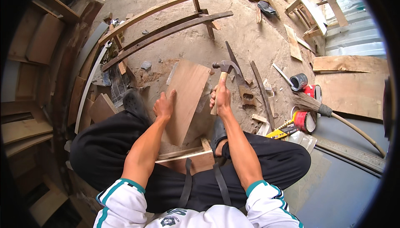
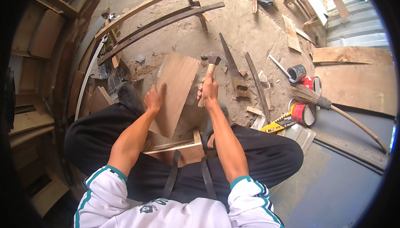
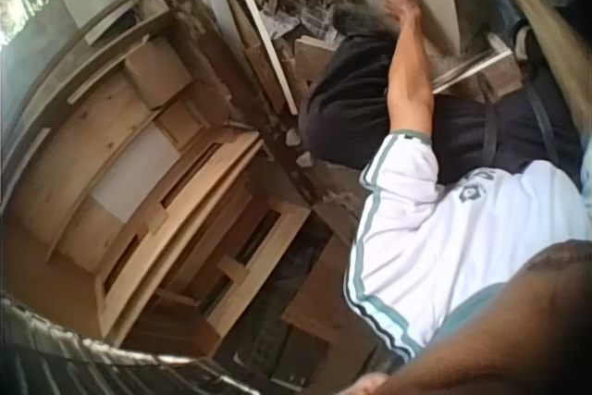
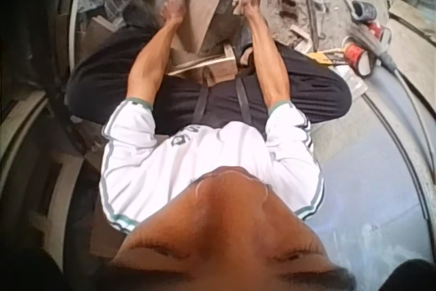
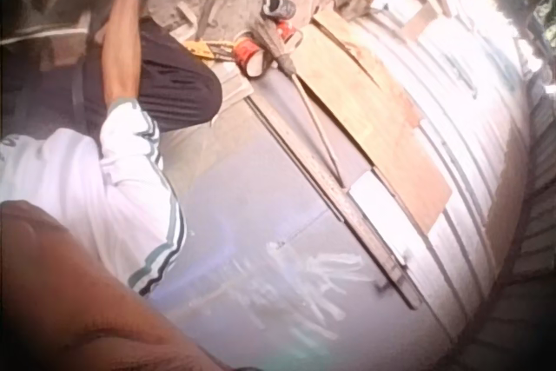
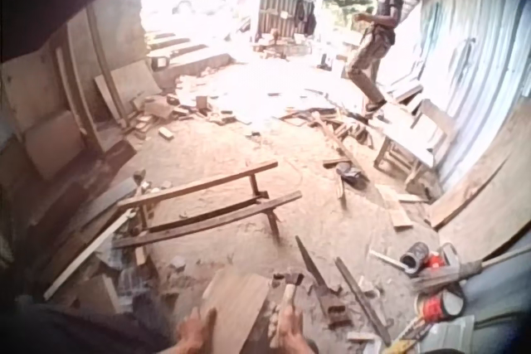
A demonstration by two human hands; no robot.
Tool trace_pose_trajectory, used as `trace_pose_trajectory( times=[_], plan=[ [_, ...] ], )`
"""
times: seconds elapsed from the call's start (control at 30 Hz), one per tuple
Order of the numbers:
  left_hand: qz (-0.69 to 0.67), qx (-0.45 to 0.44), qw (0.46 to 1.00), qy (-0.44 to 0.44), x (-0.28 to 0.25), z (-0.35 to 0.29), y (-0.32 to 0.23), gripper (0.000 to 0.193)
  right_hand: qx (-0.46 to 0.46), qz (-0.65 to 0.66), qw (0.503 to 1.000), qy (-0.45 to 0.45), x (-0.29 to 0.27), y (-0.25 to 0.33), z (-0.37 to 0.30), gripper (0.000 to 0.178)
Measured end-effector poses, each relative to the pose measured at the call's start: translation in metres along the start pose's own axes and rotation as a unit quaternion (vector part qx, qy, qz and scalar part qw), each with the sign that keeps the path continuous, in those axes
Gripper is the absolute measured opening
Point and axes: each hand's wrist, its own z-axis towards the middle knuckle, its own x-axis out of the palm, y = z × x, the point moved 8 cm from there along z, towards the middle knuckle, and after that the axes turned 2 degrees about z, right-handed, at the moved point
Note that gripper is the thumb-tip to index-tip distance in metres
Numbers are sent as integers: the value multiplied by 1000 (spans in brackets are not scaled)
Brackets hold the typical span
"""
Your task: The person sits on the floor and assembles a wooden chair frame by hammering nails into the joints. They then pick up a rectangular wooden board and hammer nails into it, preparing it for attachment to the frame.
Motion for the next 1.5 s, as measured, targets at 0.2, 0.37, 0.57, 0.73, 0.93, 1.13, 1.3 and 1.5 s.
trace_pose_trajectory(
  times=[0.2,0.37,0.57,0.73,0.93,1.13,1.3,1.5],
  plan=[
    [-3,14,1000,-14,-3,-1,-1,74,33,-48,998,24,1,3,-1,58],
    [-2,18,1000,-20,-1,1,-1,74,2,-23,1000,-15,-6,13,3,59],
    [0,12,1000,-6,0,1,1,76,-181,-393,901,-34,-3,67,3,66],
    [-13,13,1000,-5,-1,0,3,77,-167,-557,813,35,34,110,1,67],
    [-2,22,1000,-11,-5,3,-2,76,-45,-719,686,102,39,129,13,66],
    [-19,12,1000,-5,-2,1,3,75,-103,-605,785,83,37,141,-13,63],
    [-10,14,1000,5,1,-5,8,75,-120,-578,805,62,34,135,-17,63],
    [0,25,1000,0,-2,0,-1,74,-39,-668,738,92,41,127,4,66]
  ],
)
